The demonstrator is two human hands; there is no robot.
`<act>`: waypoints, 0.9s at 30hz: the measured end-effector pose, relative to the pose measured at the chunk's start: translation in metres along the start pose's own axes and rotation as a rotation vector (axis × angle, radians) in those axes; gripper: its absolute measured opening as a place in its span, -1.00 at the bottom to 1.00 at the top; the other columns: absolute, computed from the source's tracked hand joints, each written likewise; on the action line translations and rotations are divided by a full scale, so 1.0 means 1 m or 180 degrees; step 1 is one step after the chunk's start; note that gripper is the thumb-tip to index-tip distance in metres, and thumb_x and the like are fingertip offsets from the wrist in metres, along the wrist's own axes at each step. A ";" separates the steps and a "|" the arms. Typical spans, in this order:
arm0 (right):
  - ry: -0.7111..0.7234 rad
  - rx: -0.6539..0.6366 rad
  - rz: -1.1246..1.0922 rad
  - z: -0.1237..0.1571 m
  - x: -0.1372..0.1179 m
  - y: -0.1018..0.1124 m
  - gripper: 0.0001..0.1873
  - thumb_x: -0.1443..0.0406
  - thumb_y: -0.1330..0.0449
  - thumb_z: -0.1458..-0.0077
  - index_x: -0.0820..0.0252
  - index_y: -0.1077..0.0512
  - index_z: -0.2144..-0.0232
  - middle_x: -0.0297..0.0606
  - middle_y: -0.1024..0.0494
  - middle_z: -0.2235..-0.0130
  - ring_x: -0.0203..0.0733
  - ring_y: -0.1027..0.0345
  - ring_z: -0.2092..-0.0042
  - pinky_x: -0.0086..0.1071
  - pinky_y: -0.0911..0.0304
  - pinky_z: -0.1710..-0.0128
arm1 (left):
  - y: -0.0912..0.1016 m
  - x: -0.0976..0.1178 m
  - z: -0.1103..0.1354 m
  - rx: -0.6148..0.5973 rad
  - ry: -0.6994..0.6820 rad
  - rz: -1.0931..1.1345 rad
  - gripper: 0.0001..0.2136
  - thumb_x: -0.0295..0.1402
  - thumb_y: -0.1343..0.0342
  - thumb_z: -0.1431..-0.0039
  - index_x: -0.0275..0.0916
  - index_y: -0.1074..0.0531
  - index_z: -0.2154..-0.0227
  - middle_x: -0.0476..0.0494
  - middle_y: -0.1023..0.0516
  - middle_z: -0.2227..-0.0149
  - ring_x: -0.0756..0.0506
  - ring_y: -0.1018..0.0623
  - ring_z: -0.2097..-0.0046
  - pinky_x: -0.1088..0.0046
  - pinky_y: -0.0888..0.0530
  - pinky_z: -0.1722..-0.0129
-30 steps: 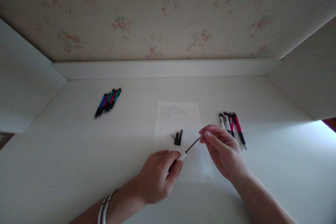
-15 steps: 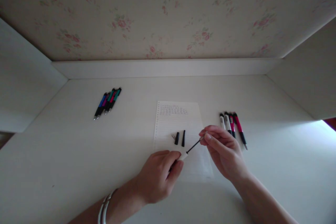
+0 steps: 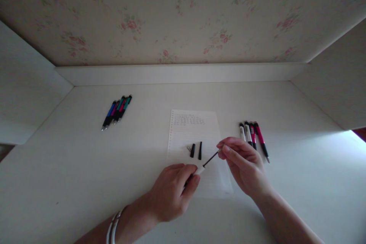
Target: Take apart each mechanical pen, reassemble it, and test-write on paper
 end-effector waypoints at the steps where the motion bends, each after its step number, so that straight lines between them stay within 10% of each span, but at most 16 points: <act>1: -0.0011 0.0009 0.0041 0.001 0.002 0.001 -0.87 0.23 -0.42 -0.03 0.00 -0.60 0.31 -0.30 -0.65 0.33 -0.26 -0.40 0.44 -0.34 -0.37 0.44 | 0.000 0.000 0.000 -0.0005 -0.0001 -0.0004 -0.79 -0.32 0.11 -0.43 -0.22 -0.38 0.28 -0.09 -0.52 0.42 -0.10 -0.53 0.36 0.39 -0.40 0.29; 19: 0.0173 -0.0511 0.0890 0.012 0.001 -0.014 -0.69 0.17 -0.21 -0.28 -0.01 -0.43 -0.06 -0.26 -0.66 0.27 -0.22 -0.49 0.34 -0.32 -0.44 0.29 | 0.000 -0.001 -0.001 -0.0042 0.0094 0.0206 -0.80 -0.32 0.12 -0.44 -0.21 -0.32 0.31 -0.02 -0.44 0.45 -0.06 -0.46 0.39 0.43 -0.34 0.33; 27: 0.1718 -0.1041 0.3794 0.013 0.005 -0.032 -0.74 0.32 -0.14 -0.30 0.12 -0.52 0.00 -0.06 -0.55 -0.05 0.09 -0.39 -0.02 0.00 -0.30 0.02 | 0.000 -0.002 0.003 0.0054 0.0057 0.0134 -0.79 -0.34 0.13 -0.43 -0.25 -0.37 0.25 -0.08 -0.50 0.42 -0.10 -0.52 0.37 0.39 -0.41 0.28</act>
Point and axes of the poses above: each hand's wrist, its own z-axis away from the middle knuckle, its own y-axis out of the back of the hand, x = y × z, the point moved 6 cm from there along -z, towards the middle knuckle
